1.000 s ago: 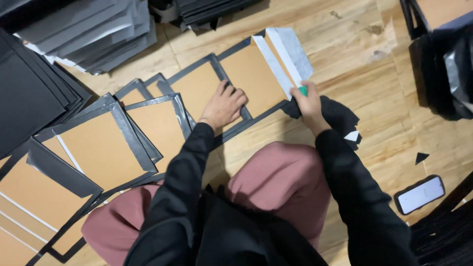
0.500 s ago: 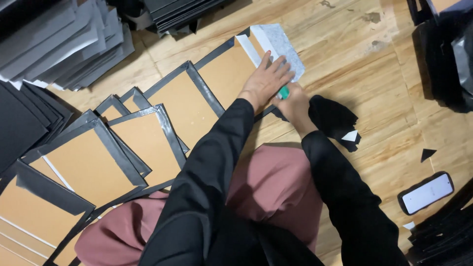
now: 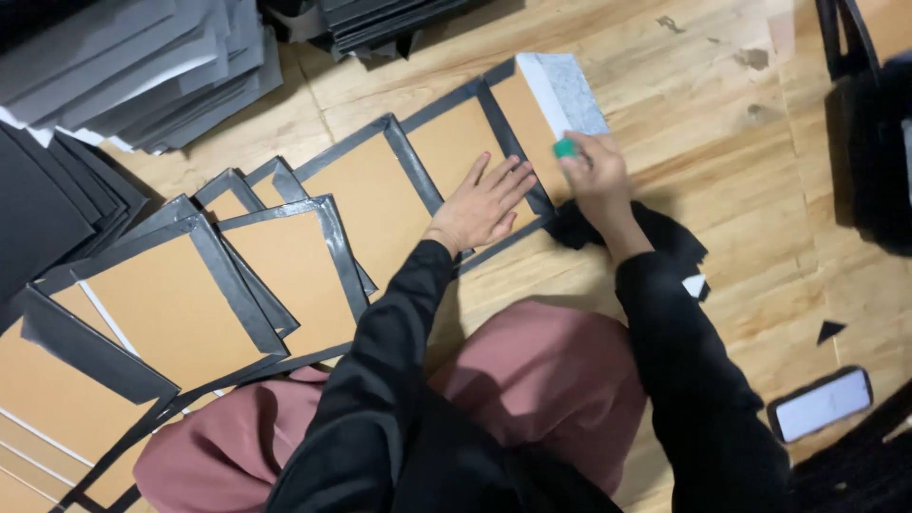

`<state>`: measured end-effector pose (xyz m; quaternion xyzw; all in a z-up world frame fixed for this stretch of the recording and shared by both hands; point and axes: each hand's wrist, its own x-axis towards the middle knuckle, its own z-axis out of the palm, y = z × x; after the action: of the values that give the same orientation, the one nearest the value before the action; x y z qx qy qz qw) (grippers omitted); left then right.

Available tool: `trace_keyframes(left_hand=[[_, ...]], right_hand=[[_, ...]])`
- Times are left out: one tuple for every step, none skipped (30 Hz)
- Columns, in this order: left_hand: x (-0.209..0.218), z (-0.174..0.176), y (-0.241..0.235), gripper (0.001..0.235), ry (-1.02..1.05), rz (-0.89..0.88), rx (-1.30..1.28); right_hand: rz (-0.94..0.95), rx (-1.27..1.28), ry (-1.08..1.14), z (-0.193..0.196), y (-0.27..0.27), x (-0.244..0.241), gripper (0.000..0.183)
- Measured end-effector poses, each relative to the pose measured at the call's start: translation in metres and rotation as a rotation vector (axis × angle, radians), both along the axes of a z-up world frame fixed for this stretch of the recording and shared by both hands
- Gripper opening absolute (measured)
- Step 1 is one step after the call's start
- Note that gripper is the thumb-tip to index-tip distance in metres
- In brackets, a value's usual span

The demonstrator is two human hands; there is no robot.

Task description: Using a small hand tool to press down the edges or adhesive strips on cardboard folder components to ensure proper finishing.

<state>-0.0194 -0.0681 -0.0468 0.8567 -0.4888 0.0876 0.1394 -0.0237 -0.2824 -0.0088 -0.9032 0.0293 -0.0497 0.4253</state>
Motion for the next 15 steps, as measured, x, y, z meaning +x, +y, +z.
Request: trace_keyframes(left_hand=[[0.0, -0.003, -0.001, 0.055, -0.004, 0.001, -0.022], [-0.001, -0.007, 0.0, 0.053, -0.008, 0.001, -0.043], [0.001, -0.008, -0.001, 0.053, -0.007, 0.012, -0.042], [0.001, -0.01, -0.001, 0.048, -0.006, 0.003, -0.086], [0.002, -0.011, -0.002, 0.044, -0.006, -0.005, -0.131], [0.003, -0.003, 0.0, 0.044, -0.006, 0.003, -0.13], [0.004, 0.004, 0.003, 0.047, -0.046, 0.023, -0.058], [0.001, 0.012, 0.005, 0.05, -0.078, 0.04, 0.015], [-0.004, 0.007, 0.005, 0.05, -0.07, 0.045, 0.016], [-0.002, 0.002, 0.004, 0.052, -0.068, 0.035, 0.051], [0.0, -0.002, 0.003, 0.055, -0.065, 0.025, 0.086], [0.003, 0.004, 0.006, 0.055, -0.068, 0.027, 0.083], [0.005, 0.01, 0.008, 0.047, -0.081, 0.042, 0.008], [0.003, 0.016, 0.008, 0.041, -0.087, 0.047, -0.07], [0.0, 0.004, 0.007, 0.041, -0.082, 0.039, -0.076]], right_hand=[[0.153, -0.092, -0.035, -0.012, 0.003, 0.011, 0.031], [0.306, -0.181, -0.071, -0.026, 0.009, 0.022, 0.033], [0.316, -0.179, -0.071, -0.025, 0.02, 0.039, 0.033], [0.365, -0.28, -0.135, -0.025, 0.033, 0.054, 0.029], [0.412, -0.38, -0.2, -0.024, 0.045, 0.07, 0.026], [0.42, -0.378, -0.201, -0.016, 0.06, 0.087, 0.026], [0.423, -0.34, -0.229, -0.008, 0.074, 0.104, 0.021], [0.425, -0.301, -0.249, 0.0, 0.088, 0.116, 0.018], [0.431, -0.298, -0.242, -0.003, 0.091, 0.119, 0.018], [0.446, -0.393, -0.243, -0.003, 0.093, 0.127, 0.017], [0.461, -0.488, -0.244, -0.003, 0.095, 0.135, 0.018], [0.462, -0.491, -0.246, -0.005, 0.084, 0.122, 0.018], [0.493, -0.455, -0.198, -0.007, 0.072, 0.109, 0.023], [0.516, -0.42, -0.139, -0.009, 0.057, 0.089, 0.029], [0.509, -0.425, -0.132, -0.015, 0.041, 0.056, 0.029]])
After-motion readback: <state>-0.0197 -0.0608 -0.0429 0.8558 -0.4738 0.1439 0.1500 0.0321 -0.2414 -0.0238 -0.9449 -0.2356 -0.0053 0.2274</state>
